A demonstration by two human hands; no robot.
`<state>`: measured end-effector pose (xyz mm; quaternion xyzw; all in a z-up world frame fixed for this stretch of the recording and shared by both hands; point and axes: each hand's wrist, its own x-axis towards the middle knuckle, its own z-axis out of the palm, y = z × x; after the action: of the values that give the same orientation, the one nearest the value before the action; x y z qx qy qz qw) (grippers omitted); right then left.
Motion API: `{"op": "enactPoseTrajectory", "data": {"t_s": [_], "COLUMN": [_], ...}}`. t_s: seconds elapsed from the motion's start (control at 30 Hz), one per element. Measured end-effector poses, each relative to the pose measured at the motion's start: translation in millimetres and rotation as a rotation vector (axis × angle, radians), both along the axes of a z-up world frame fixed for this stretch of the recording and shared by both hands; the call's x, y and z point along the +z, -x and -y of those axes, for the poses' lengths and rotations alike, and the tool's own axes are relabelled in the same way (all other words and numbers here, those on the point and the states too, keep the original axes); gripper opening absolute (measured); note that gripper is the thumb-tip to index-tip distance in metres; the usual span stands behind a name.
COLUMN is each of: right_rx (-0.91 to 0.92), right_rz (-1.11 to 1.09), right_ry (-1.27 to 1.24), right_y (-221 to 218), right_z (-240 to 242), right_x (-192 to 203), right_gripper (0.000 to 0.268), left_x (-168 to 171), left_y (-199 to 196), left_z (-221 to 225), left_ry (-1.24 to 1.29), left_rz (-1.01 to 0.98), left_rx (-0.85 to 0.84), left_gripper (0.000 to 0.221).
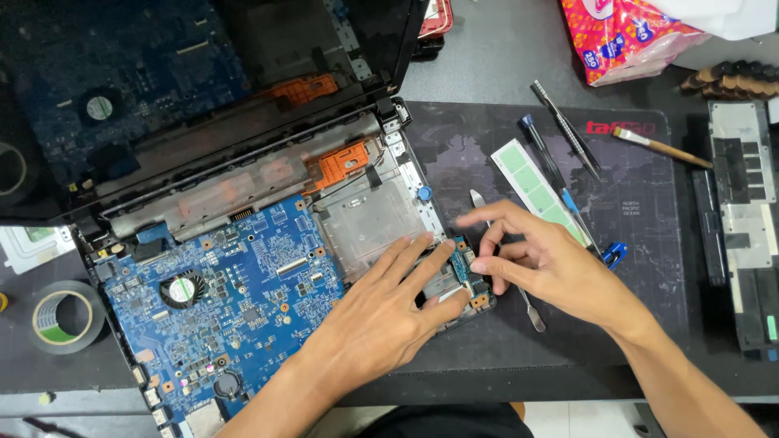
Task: The person reassembles a laptop by connecting a ribbon cable to the motherboard, installing a small circuit board, and securing the keyboard and metal cover plate with screws. The laptop is closed at the end.
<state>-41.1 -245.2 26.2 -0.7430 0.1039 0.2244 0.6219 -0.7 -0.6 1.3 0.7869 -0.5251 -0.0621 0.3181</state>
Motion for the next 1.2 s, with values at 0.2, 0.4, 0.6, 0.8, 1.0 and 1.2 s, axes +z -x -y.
{"op": "enactPoseTrajectory", "data": {"t_s": [0.2,0.4,0.6,0.8,1.0,1.2], "right_rx": [-0.027,0.059,0.178,0.182,0.162,0.189], "right_rz": [-0.053,-0.065,-0.068,-0.012,-0.080,0.037], "right_ry": [0.064,0.154,0.034,0.079,0.224,0.304], "right_y": [-2,-5,-2,3,-1,3], "right_z": [-3,-2,14,9,-9,-10], "right_x": [1,6,2,-2,20,20], "right_gripper": [0.043,0.041,0.060,0.052,0.058,0.059], "left_x": [5,3,1,5,2,5], "left_y": [-2,0,0,1,3,3], "left_z": [2,4,5,4,6,10], "left_ry": [0.048,0.007,0.015,0.032,0.022,0.004], "left_rz": [-0.029,0.026,0.040,0.028,0.055,0.112], "left_rx": [-0.038,-0.042,-0.042,-0.031,-0.028,-0.031], "left_gripper": [0.032,0.028,0.028,0.029,0.033,0.040]}}
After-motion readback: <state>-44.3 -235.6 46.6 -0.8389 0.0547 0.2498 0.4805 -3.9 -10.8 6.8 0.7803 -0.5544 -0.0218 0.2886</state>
